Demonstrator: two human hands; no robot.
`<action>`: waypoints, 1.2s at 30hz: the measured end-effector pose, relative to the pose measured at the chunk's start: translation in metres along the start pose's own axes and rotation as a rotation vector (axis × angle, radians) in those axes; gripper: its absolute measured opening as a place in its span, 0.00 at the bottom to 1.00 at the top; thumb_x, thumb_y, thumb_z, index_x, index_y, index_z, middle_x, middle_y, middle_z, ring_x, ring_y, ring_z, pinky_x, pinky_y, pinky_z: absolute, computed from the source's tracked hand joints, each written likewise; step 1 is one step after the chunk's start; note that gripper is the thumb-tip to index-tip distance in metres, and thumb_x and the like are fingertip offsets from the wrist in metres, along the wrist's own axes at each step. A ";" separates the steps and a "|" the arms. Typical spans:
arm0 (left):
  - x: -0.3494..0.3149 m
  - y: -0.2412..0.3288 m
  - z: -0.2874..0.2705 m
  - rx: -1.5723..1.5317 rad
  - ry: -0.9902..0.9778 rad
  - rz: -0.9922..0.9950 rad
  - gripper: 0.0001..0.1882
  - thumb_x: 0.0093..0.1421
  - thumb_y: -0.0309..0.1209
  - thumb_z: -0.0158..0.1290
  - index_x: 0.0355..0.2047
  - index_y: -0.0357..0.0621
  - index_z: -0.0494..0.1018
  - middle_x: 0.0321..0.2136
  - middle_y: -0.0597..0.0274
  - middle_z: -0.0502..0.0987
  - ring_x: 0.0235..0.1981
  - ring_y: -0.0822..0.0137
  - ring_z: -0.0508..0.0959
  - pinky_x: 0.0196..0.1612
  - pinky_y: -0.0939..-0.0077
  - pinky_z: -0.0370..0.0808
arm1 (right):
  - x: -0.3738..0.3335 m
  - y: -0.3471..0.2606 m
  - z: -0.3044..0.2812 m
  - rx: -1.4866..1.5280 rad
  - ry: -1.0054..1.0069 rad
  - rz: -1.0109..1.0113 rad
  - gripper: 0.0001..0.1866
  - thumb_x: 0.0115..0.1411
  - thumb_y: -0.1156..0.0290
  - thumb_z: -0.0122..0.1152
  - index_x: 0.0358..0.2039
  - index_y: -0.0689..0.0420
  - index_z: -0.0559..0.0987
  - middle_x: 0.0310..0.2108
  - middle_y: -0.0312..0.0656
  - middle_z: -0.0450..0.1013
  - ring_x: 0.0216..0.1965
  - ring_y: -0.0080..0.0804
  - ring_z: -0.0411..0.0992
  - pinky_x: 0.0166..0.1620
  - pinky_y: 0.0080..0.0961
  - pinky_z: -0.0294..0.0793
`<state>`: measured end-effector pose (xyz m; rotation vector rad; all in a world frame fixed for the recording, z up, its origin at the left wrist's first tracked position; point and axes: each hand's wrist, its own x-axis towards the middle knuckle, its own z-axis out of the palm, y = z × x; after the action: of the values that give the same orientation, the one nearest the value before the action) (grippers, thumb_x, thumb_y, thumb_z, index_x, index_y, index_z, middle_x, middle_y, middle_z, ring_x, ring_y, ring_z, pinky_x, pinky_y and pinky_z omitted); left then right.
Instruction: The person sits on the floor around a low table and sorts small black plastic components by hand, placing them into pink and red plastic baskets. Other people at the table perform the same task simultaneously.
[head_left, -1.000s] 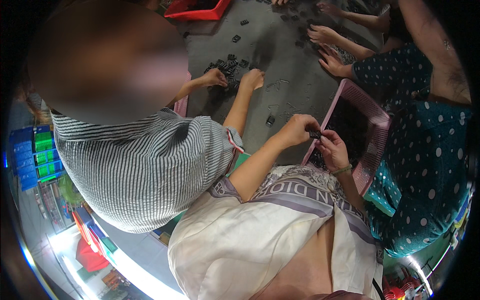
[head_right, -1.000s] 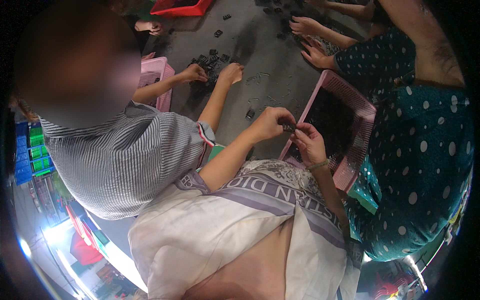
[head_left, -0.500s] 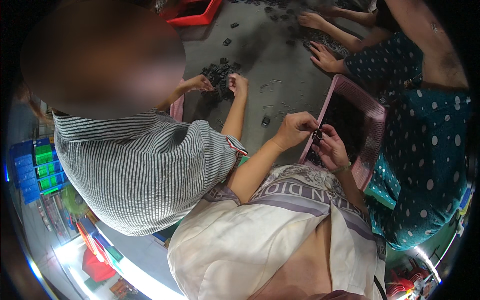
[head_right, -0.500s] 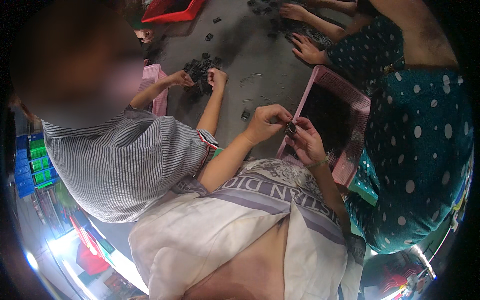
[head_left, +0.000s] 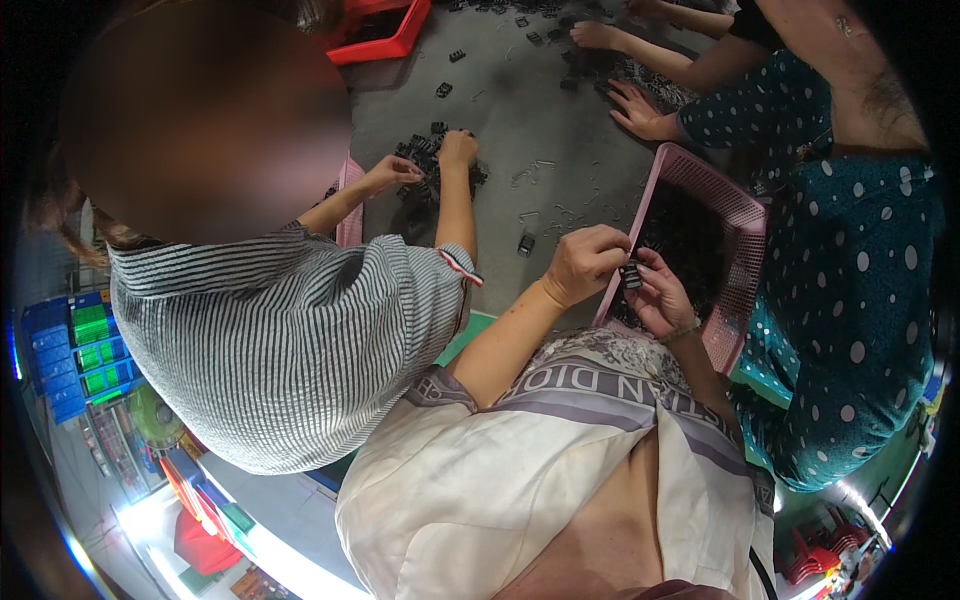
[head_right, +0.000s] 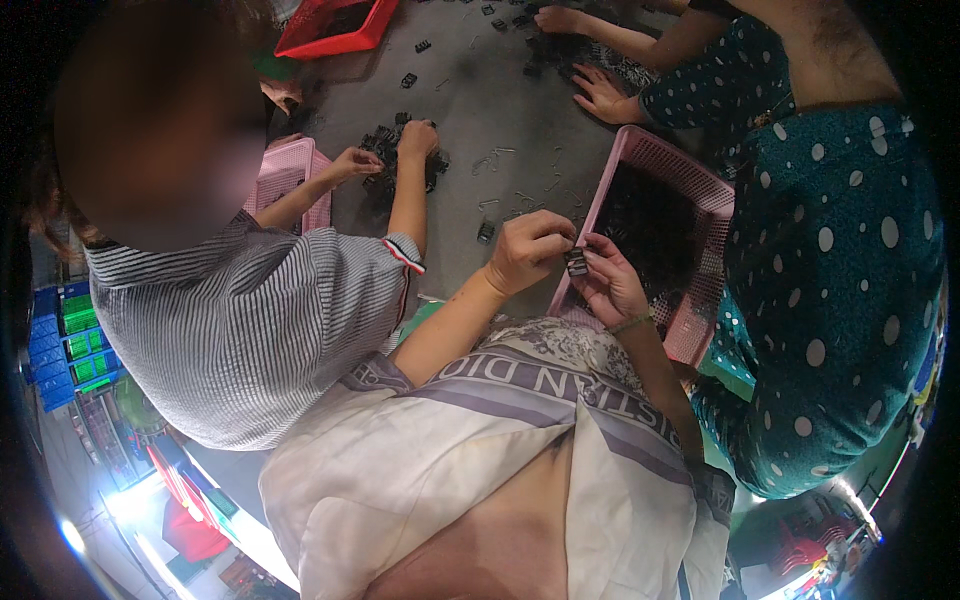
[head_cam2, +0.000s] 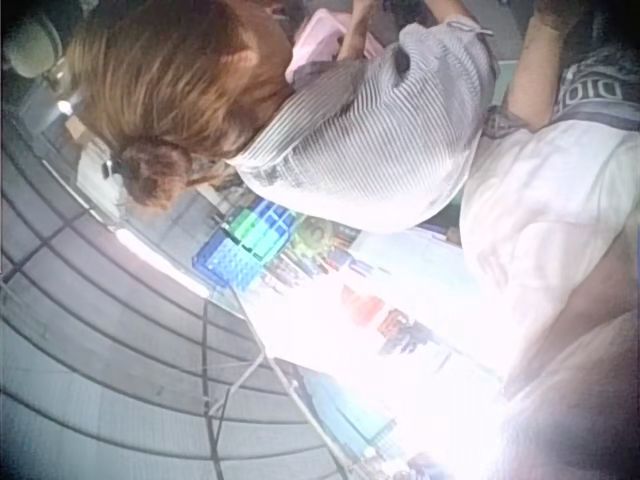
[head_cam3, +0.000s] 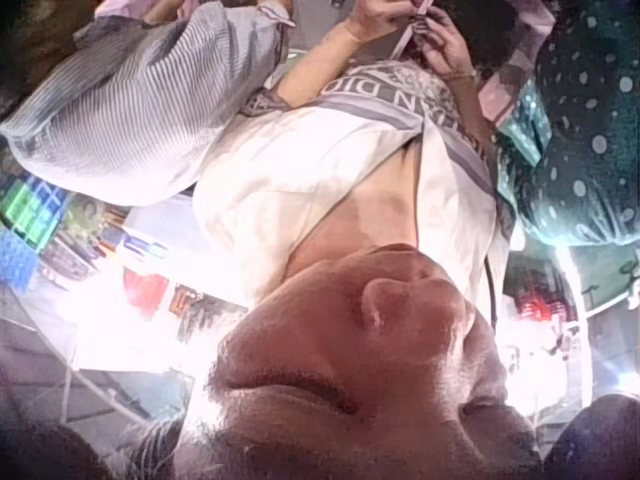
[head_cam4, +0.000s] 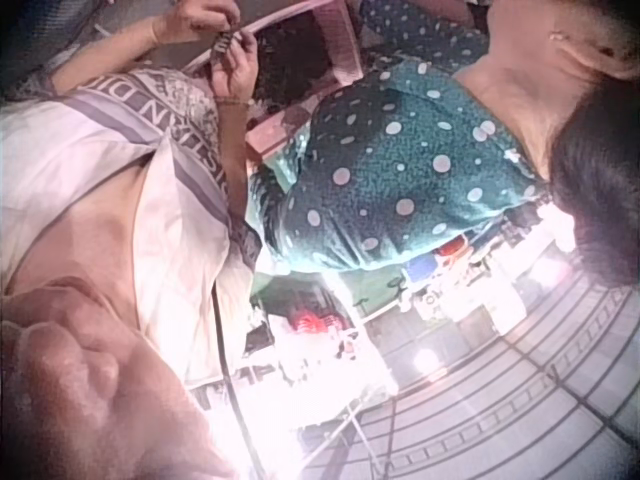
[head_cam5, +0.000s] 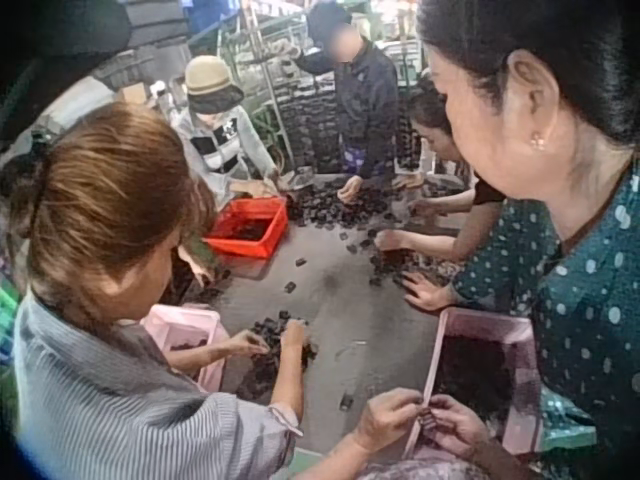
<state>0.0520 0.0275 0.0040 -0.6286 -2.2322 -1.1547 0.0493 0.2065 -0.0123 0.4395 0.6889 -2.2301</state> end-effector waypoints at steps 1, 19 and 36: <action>0.002 0.000 -0.001 0.019 -0.016 0.024 0.08 0.35 0.22 0.53 0.18 0.44 0.66 0.25 0.64 0.72 0.26 0.64 0.75 0.26 0.73 0.72 | 0.001 0.000 -0.001 -0.004 0.015 -0.011 0.11 0.56 0.80 0.49 0.41 0.56 0.68 0.35 0.40 0.70 0.36 0.27 0.71 0.39 0.26 0.73; 0.002 -0.030 0.002 0.214 -0.266 -0.086 0.06 0.40 0.25 0.51 0.23 0.47 0.68 0.23 0.63 0.69 0.28 0.62 0.73 0.28 0.70 0.70 | 0.005 0.004 -0.014 -0.312 0.331 -0.107 0.08 0.53 0.81 0.52 0.35 0.57 0.71 0.28 0.36 0.70 0.30 0.26 0.71 0.31 0.23 0.73; -0.148 -0.097 0.025 0.084 -0.175 -1.112 0.14 0.43 0.28 0.59 0.31 0.44 0.69 0.29 0.57 0.73 0.34 0.56 0.74 0.38 0.64 0.71 | -0.006 0.001 -0.094 -0.259 0.661 -0.172 0.12 0.55 0.74 0.51 0.41 0.58 0.69 0.31 0.39 0.69 0.30 0.28 0.70 0.31 0.22 0.72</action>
<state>0.0953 -0.0249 -0.1617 0.6999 -2.8128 -1.4774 0.0631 0.2651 -0.0848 1.0334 1.3813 -2.0994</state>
